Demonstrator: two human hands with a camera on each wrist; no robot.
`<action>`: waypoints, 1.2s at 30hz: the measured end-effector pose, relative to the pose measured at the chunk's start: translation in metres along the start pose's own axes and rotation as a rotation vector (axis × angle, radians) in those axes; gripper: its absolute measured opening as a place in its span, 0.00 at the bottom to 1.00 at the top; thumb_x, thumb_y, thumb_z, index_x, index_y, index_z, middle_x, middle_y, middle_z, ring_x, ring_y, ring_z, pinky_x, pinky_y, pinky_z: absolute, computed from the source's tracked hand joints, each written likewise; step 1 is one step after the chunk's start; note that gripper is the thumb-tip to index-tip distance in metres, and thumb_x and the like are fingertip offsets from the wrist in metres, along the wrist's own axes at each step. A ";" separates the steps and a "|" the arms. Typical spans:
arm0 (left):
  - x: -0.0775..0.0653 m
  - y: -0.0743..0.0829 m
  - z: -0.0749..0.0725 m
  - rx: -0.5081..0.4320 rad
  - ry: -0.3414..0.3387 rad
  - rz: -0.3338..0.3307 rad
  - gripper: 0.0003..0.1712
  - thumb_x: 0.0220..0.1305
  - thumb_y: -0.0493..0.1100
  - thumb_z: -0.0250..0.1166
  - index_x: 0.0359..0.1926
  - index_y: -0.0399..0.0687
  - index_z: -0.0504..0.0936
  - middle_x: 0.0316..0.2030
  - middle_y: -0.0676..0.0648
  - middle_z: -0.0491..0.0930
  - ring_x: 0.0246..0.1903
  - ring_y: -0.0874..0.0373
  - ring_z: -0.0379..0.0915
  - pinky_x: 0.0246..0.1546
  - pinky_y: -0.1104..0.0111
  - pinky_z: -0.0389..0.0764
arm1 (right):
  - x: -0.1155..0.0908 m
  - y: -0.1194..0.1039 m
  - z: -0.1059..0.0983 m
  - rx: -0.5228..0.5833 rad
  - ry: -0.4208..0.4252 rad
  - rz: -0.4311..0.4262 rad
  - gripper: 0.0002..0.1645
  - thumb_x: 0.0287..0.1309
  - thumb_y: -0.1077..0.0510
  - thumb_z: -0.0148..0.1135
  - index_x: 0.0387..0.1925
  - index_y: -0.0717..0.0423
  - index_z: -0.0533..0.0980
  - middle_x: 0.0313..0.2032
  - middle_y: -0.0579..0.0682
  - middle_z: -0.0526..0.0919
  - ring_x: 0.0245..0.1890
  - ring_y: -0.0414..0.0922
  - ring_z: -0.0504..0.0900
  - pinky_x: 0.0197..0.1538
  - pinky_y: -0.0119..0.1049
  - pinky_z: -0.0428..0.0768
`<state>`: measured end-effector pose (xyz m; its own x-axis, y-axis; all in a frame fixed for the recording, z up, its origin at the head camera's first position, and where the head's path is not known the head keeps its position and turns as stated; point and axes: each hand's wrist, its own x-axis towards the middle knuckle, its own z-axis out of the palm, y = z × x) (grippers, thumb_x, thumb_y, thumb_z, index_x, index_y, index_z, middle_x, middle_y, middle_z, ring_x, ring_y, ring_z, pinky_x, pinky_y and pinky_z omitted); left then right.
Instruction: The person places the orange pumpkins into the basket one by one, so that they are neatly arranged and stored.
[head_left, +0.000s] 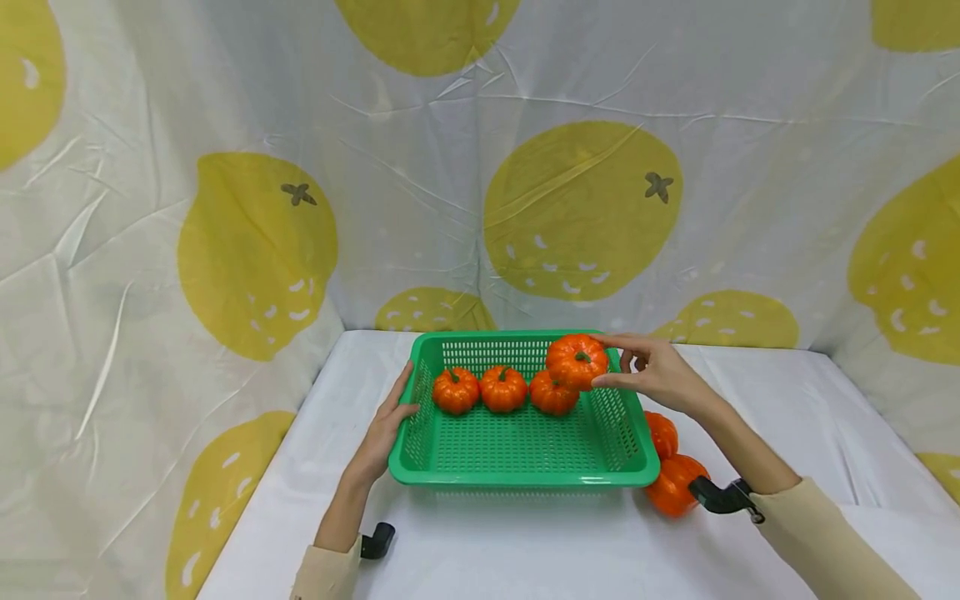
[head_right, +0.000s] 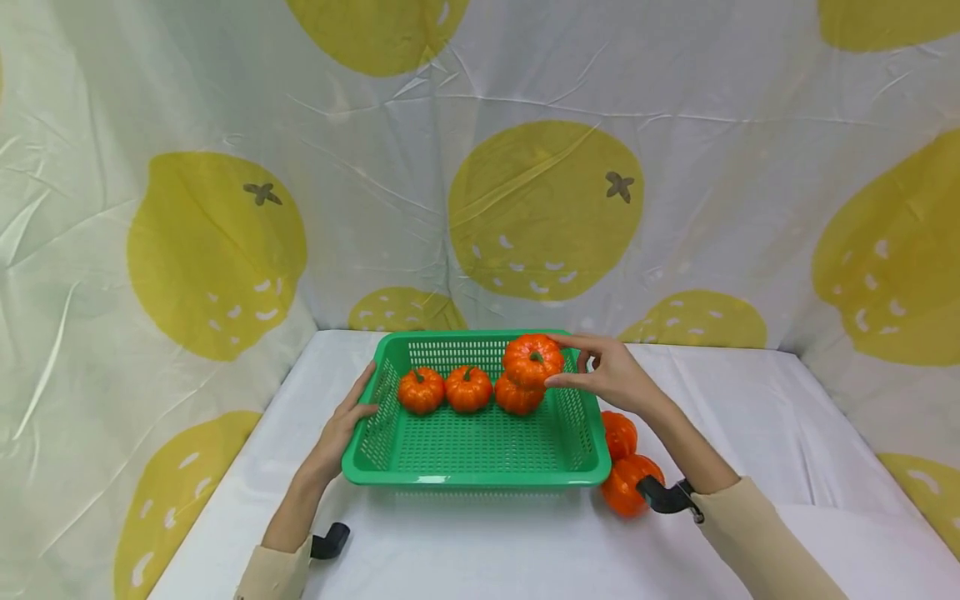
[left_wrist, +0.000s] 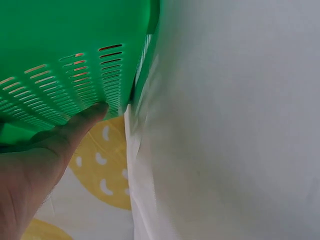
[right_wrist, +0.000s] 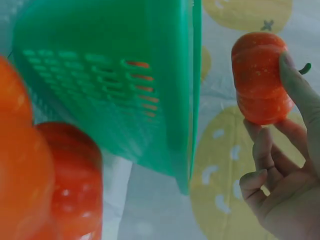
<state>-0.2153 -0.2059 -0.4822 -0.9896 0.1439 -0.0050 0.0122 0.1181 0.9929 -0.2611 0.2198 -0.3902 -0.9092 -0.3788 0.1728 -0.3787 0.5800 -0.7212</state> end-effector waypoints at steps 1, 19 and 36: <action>0.000 0.000 0.000 0.001 0.006 -0.002 0.42 0.75 0.40 0.48 0.84 0.66 0.45 0.85 0.51 0.37 0.84 0.44 0.28 0.79 0.39 0.39 | 0.003 -0.002 0.002 0.011 -0.012 0.000 0.39 0.54 0.48 0.79 0.67 0.49 0.78 0.30 0.50 0.77 0.28 0.44 0.69 0.29 0.33 0.66; 0.001 0.000 0.002 0.031 0.036 0.016 0.41 0.76 0.39 0.47 0.84 0.63 0.45 0.84 0.52 0.39 0.84 0.47 0.30 0.80 0.43 0.41 | 0.050 -0.031 0.038 0.103 -0.190 -0.032 0.40 0.47 0.46 0.83 0.64 0.38 0.81 0.27 0.50 0.77 0.25 0.45 0.69 0.28 0.32 0.68; 0.003 -0.001 0.000 0.011 0.011 0.036 0.42 0.75 0.39 0.47 0.84 0.62 0.44 0.84 0.51 0.39 0.84 0.47 0.31 0.81 0.43 0.39 | 0.093 -0.046 0.085 0.123 -0.481 -0.122 0.38 0.46 0.50 0.84 0.62 0.42 0.82 0.20 0.47 0.74 0.20 0.37 0.61 0.27 0.29 0.62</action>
<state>-0.2181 -0.2056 -0.4828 -0.9899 0.1379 0.0320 0.0493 0.1239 0.9911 -0.3130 0.0967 -0.3976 -0.6661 -0.7444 -0.0468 -0.4276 0.4326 -0.7937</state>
